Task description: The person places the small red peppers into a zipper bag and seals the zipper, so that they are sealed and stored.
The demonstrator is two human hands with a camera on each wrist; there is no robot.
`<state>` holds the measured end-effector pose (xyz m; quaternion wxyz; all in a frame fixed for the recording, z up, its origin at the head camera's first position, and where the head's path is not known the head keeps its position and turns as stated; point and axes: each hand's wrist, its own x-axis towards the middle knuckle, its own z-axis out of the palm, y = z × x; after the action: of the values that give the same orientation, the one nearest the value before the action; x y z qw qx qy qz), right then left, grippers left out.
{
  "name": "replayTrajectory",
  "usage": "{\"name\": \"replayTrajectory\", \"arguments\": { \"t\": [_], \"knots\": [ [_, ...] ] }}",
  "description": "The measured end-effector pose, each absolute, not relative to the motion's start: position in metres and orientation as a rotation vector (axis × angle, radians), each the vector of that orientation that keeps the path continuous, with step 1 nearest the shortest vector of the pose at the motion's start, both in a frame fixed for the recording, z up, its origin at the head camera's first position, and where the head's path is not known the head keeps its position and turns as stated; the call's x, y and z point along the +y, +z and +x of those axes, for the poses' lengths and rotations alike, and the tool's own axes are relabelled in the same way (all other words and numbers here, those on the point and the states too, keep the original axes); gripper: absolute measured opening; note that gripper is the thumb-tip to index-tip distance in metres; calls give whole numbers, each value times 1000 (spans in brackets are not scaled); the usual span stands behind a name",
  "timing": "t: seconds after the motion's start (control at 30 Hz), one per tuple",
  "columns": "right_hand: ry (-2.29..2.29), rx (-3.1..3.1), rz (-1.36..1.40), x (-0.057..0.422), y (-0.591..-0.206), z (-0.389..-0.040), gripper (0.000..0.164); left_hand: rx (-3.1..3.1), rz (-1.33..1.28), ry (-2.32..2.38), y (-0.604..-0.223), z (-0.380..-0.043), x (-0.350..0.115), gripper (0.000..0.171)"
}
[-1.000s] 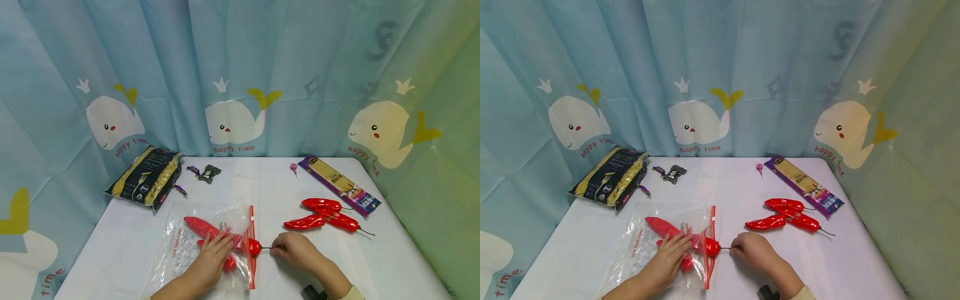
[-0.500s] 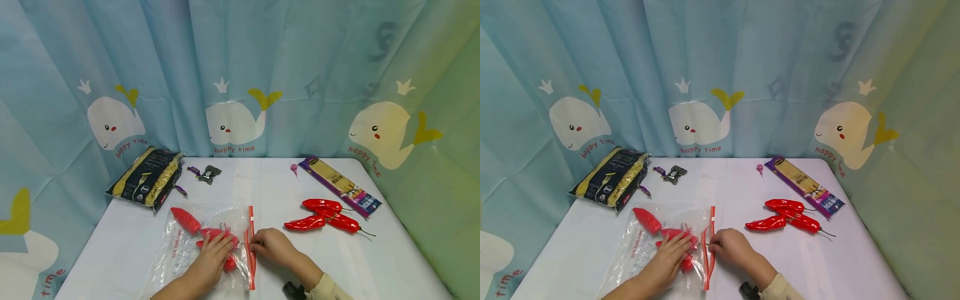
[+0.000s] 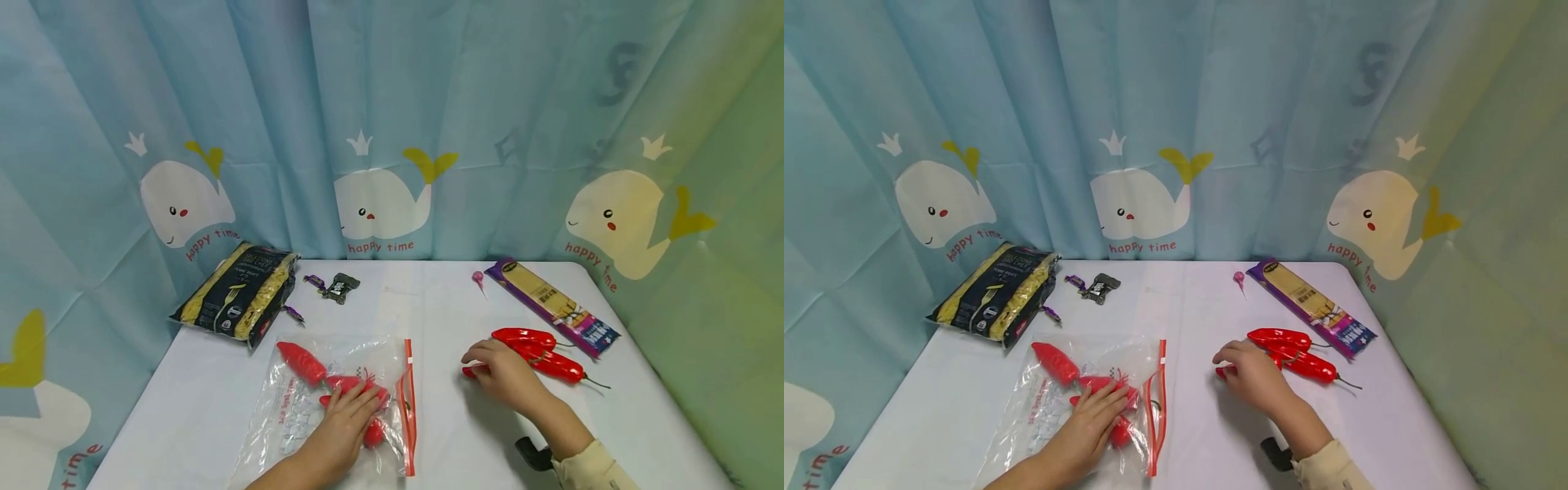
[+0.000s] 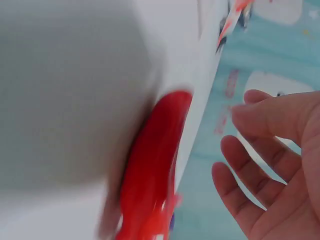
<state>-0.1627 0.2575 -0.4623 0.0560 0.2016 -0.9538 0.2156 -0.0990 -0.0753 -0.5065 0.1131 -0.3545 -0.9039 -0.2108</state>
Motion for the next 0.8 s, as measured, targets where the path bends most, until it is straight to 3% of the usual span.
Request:
{"name": "replayTrajectory", "arguments": {
  "t": [0.27,0.8],
  "knots": [
    [472,-3037,472,293,-462,-159,38,-2728,-1033,-650,-505,-99,-75,42],
    [307,-3020,596,296,-474,-159,41,-2732,-1033,-624,-504,-99,-74,40]
  ]
}}
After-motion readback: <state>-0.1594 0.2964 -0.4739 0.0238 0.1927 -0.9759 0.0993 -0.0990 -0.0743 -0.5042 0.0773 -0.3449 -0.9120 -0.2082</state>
